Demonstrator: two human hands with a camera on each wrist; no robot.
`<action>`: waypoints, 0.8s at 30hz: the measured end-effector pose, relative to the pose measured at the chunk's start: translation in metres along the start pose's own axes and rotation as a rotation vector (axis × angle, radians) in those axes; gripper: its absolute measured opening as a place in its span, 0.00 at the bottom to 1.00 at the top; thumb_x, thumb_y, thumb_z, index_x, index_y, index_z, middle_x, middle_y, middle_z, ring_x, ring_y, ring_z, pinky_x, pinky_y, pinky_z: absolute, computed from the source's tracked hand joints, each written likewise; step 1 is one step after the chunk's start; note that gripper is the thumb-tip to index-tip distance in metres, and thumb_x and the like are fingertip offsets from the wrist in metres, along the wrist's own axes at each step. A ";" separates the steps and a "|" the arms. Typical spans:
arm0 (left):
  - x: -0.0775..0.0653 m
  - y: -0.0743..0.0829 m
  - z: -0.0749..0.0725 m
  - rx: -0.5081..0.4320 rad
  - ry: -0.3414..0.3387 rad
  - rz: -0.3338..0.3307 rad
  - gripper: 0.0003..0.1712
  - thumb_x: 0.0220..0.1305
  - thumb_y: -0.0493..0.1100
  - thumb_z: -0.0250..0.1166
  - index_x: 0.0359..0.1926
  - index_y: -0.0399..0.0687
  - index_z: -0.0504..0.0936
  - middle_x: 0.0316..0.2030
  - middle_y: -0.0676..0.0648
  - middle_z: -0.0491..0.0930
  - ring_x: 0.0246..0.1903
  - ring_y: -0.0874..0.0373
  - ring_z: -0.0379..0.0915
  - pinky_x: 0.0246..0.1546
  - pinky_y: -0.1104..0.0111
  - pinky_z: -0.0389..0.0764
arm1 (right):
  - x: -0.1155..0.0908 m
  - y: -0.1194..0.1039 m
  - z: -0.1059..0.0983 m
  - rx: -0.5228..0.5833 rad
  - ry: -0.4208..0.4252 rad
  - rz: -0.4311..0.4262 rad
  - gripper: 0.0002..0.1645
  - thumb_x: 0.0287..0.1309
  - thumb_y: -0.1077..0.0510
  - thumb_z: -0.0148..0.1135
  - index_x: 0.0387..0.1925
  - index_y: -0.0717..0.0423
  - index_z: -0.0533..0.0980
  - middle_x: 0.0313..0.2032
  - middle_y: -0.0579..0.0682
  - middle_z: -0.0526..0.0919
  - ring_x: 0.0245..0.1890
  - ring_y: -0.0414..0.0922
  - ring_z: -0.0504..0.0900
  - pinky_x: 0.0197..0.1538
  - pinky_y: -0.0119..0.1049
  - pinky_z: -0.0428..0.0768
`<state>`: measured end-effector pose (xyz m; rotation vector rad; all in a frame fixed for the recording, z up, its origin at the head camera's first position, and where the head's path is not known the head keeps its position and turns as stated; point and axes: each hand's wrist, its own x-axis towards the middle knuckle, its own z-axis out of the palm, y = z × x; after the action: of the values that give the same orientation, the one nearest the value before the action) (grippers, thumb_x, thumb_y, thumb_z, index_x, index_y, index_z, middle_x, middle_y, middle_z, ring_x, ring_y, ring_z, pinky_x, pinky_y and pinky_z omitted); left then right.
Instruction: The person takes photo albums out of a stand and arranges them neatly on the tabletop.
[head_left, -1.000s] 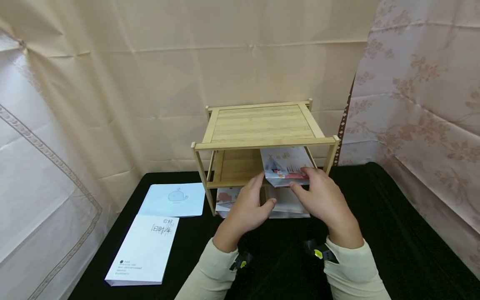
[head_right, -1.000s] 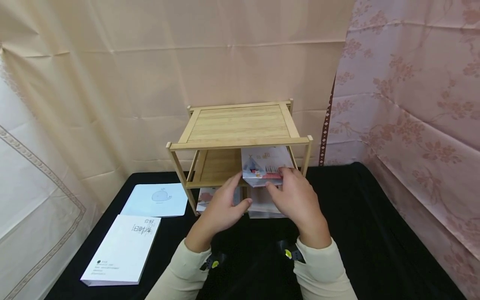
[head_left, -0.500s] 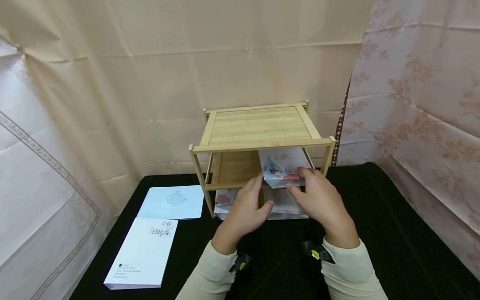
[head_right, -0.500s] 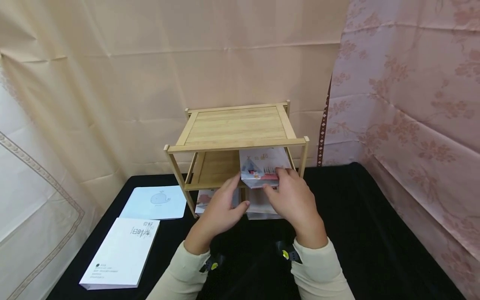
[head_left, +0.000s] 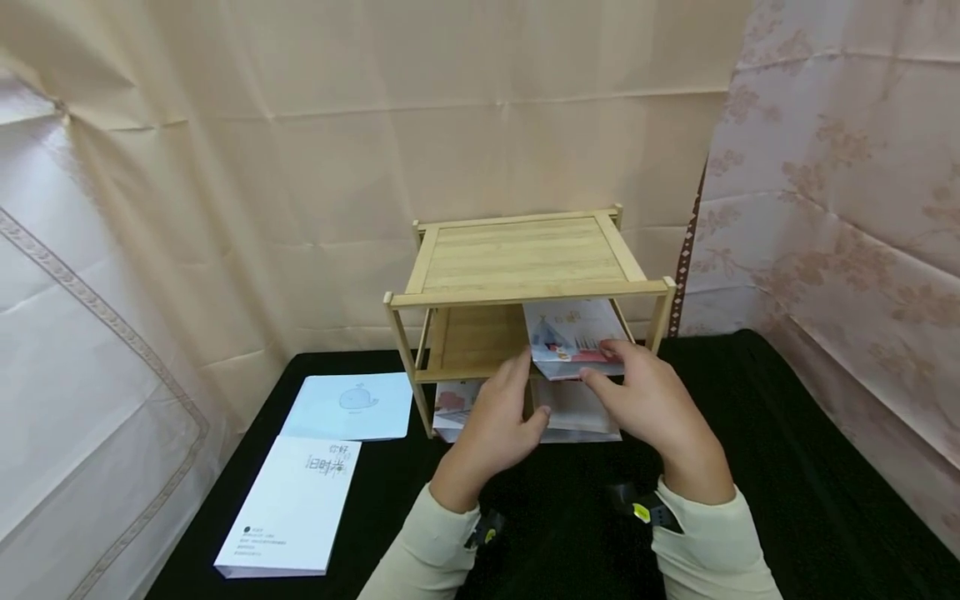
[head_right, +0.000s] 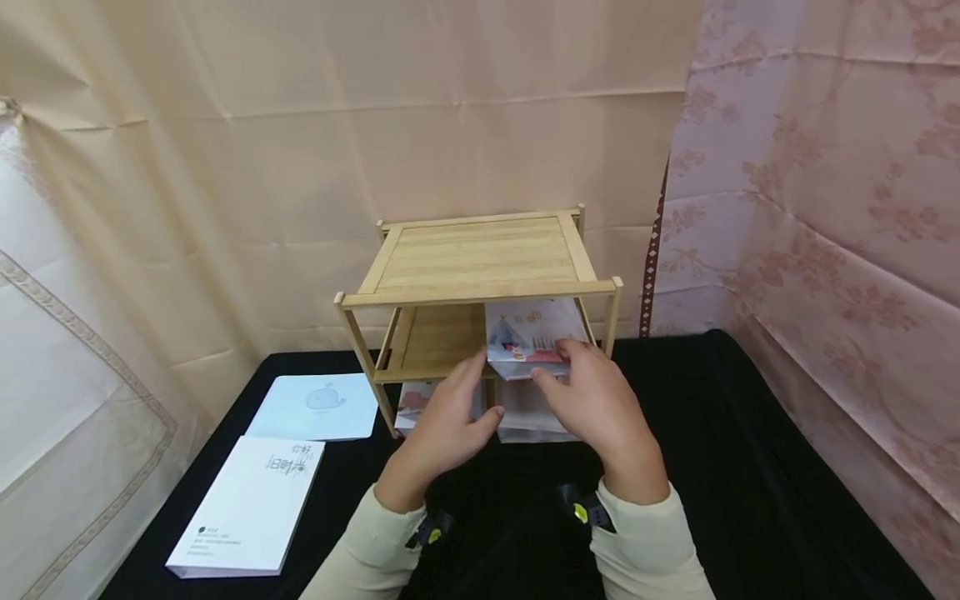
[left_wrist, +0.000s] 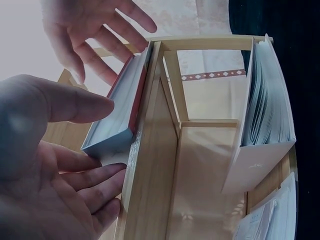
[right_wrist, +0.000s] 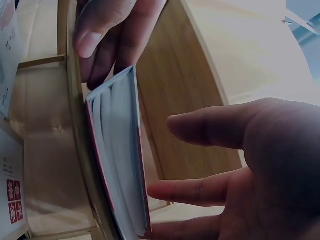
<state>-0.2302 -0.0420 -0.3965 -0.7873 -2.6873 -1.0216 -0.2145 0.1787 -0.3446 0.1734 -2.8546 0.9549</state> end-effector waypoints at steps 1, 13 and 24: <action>0.000 0.000 0.001 0.008 0.002 0.002 0.50 0.70 0.48 0.65 0.83 0.42 0.48 0.79 0.41 0.59 0.77 0.45 0.58 0.76 0.50 0.62 | -0.001 0.000 0.000 0.002 -0.006 0.005 0.39 0.72 0.42 0.59 0.72 0.63 0.68 0.67 0.68 0.74 0.63 0.66 0.76 0.62 0.65 0.75; -0.001 0.001 0.001 -0.010 0.013 0.048 0.52 0.67 0.46 0.66 0.83 0.44 0.47 0.79 0.43 0.58 0.77 0.47 0.57 0.75 0.49 0.63 | -0.001 0.000 -0.002 -0.096 -0.026 0.070 0.44 0.72 0.38 0.57 0.75 0.63 0.62 0.63 0.73 0.76 0.51 0.65 0.85 0.45 0.58 0.83; -0.005 0.005 -0.018 -0.362 -0.052 -0.065 0.44 0.70 0.45 0.66 0.80 0.45 0.55 0.76 0.41 0.62 0.76 0.48 0.59 0.75 0.49 0.63 | -0.003 -0.001 -0.004 -0.068 0.075 0.052 0.39 0.71 0.39 0.59 0.69 0.63 0.71 0.44 0.60 0.86 0.36 0.53 0.84 0.33 0.45 0.80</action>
<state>-0.2236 -0.0530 -0.3817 -0.7965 -2.6195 -1.5524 -0.2109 0.1804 -0.3410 0.0561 -2.8298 0.8534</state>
